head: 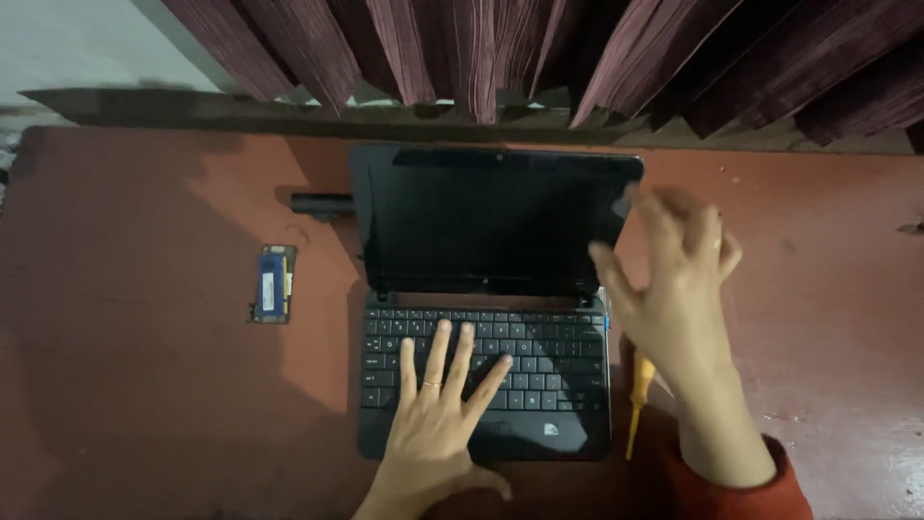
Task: Repairing a laptop by working on internal components with a screwdriver, reassembling the keyboard, and closing the device.
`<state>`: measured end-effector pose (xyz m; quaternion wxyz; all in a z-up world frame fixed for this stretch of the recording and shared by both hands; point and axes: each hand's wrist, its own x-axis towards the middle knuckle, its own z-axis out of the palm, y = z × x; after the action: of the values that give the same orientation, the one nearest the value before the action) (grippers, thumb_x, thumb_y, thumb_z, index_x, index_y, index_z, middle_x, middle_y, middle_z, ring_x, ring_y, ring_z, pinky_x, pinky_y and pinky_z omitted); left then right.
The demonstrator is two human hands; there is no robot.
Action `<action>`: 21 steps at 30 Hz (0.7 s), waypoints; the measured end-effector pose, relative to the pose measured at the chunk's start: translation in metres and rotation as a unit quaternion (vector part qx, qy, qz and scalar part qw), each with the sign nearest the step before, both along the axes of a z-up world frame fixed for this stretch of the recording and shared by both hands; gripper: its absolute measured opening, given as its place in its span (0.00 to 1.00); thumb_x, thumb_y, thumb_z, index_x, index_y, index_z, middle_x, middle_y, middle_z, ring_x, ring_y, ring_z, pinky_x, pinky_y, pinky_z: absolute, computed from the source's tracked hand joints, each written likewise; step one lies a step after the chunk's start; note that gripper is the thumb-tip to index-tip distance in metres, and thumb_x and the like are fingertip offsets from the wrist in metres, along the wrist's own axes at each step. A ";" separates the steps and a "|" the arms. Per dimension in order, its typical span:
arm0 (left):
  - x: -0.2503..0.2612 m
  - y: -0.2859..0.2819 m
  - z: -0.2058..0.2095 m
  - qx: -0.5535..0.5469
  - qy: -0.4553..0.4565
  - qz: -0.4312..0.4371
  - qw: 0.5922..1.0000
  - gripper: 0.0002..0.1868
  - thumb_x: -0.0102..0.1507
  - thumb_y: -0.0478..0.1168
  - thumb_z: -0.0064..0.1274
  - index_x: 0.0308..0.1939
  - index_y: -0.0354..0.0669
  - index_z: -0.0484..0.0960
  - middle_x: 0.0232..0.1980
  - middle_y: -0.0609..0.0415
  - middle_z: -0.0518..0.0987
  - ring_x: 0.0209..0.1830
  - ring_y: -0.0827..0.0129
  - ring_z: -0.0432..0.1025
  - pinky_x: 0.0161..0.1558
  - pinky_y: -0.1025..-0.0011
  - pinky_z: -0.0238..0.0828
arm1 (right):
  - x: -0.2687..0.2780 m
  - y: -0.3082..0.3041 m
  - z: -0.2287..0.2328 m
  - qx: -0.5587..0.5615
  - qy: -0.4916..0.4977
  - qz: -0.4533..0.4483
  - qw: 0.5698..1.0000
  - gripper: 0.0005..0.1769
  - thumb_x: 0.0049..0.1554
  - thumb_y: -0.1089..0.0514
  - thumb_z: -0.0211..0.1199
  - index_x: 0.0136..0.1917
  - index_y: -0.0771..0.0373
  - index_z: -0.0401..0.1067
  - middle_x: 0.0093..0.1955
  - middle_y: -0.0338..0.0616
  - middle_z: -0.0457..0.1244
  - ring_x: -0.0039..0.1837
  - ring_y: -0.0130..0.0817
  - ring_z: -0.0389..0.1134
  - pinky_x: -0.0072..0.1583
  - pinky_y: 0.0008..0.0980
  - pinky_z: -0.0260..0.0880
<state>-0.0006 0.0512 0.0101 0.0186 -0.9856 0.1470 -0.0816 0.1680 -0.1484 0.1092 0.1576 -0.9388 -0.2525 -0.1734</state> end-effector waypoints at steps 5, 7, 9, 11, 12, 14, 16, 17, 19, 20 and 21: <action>-0.002 -0.005 0.003 -0.009 -0.025 0.017 0.999 0.67 0.46 0.95 0.24 0.78 0.61 0.40 0.78 0.38 0.42 0.79 0.43 0.36 0.71 0.38 0.31 | 0.029 0.037 0.028 0.064 -0.007 0.014 0.998 0.31 0.63 0.44 0.56 0.72 0.64 0.59 0.70 0.59 0.51 0.74 0.50 0.47 0.67 0.59 0.39; -0.001 -0.004 0.006 -0.066 -0.045 0.001 0.997 0.66 0.46 0.93 0.35 0.76 0.59 0.49 0.76 0.36 0.49 0.77 0.41 0.43 0.70 0.36 0.39 | 0.042 0.050 0.027 0.030 -0.025 0.052 0.998 0.31 0.64 0.45 0.55 0.70 0.69 0.62 0.72 0.59 0.53 0.73 0.52 0.49 0.68 0.57 0.39; 0.000 -0.005 0.005 -0.064 -0.055 0.003 0.996 0.66 0.45 0.93 0.34 0.76 0.60 0.50 0.76 0.36 0.50 0.77 0.41 0.45 0.69 0.36 0.42 | 0.051 0.060 0.015 0.012 -0.018 0.067 0.998 0.32 0.64 0.43 0.55 0.71 0.69 0.61 0.66 0.57 0.58 0.69 0.52 0.55 0.69 0.58 0.40; 0.000 -0.005 0.002 -0.063 -0.066 0.006 0.996 0.66 0.45 0.94 0.33 0.75 0.60 0.51 0.76 0.35 0.51 0.76 0.40 0.46 0.68 0.36 0.44 | 0.052 0.068 0.007 -0.005 -0.012 0.082 0.997 0.34 0.63 0.42 0.55 0.71 0.69 0.60 0.60 0.56 0.63 0.64 0.52 0.61 0.69 0.58 0.41; 0.000 -0.005 0.002 -0.075 -0.057 0.010 0.995 0.63 0.47 0.91 0.32 0.75 0.60 0.52 0.75 0.36 0.52 0.76 0.40 0.47 0.67 0.36 0.44 | 0.050 0.071 0.006 0.005 -0.020 0.098 0.995 0.29 0.61 0.46 0.58 0.68 0.68 0.64 0.59 0.54 0.64 0.63 0.51 0.62 0.68 0.57 0.47; -0.001 -0.006 0.004 -0.086 -0.052 0.017 0.995 0.59 0.49 0.89 0.31 0.75 0.61 0.53 0.75 0.36 0.53 0.75 0.40 0.48 0.67 0.35 0.43 | 0.042 0.074 0.008 0.017 -0.030 0.117 0.993 0.25 0.59 0.51 0.61 0.64 0.68 0.68 0.58 0.52 0.64 0.62 0.50 0.62 0.68 0.55 0.52; -0.001 -0.005 0.010 -0.061 -0.053 0.022 0.997 0.60 0.51 0.90 0.28 0.77 0.60 0.45 0.76 0.39 0.52 0.76 0.41 0.46 0.69 0.37 0.42 | 0.032 0.073 0.014 0.028 -0.038 0.114 0.992 0.21 0.56 0.60 0.60 0.61 0.69 0.66 0.59 0.52 0.63 0.63 0.50 0.61 0.70 0.53 0.51; -0.002 -0.005 0.009 -0.059 -0.055 0.023 0.996 0.60 0.51 0.90 0.28 0.77 0.60 0.45 0.76 0.39 0.52 0.76 0.41 0.46 0.69 0.37 0.42 | 0.023 0.072 0.017 0.030 -0.040 0.115 0.992 0.21 0.56 0.60 0.60 0.61 0.69 0.66 0.59 0.52 0.63 0.63 0.50 0.61 0.70 0.53 0.51; -0.001 -0.005 0.007 -0.065 -0.049 0.022 0.996 0.71 0.40 0.96 0.45 0.76 0.63 0.51 0.77 0.38 0.47 0.77 0.42 0.41 0.70 0.38 0.36 | 0.007 0.066 0.024 0.021 -0.055 0.100 0.993 0.23 0.56 0.60 0.57 0.63 0.73 0.65 0.60 0.58 0.62 0.63 0.54 0.61 0.72 0.53 0.49; 0.000 -0.007 0.003 -0.065 -0.051 0.021 0.996 0.71 0.40 0.96 0.45 0.76 0.63 0.51 0.77 0.38 0.47 0.77 0.42 0.41 0.70 0.38 0.36 | -0.009 0.066 0.031 0.022 -0.057 0.100 0.993 0.23 0.56 0.60 0.57 0.63 0.73 0.65 0.60 0.58 0.62 0.63 0.54 0.61 0.72 0.53 0.49; 0.001 -0.010 -0.001 -0.054 -0.074 0.034 0.995 0.67 0.43 0.94 0.33 0.76 0.62 0.48 0.77 0.38 0.49 0.77 0.42 0.44 0.69 0.37 0.39 | -0.025 0.065 0.036 0.014 -0.063 0.082 0.995 0.22 0.54 0.61 0.57 0.61 0.70 0.66 0.58 0.55 0.62 0.63 0.51 0.62 0.72 0.52 0.49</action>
<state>0.0001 0.0414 0.0092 -0.0211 -0.9808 0.1068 -0.1616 0.1428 -0.0835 0.1456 0.1680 -0.8998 -0.3361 -0.2219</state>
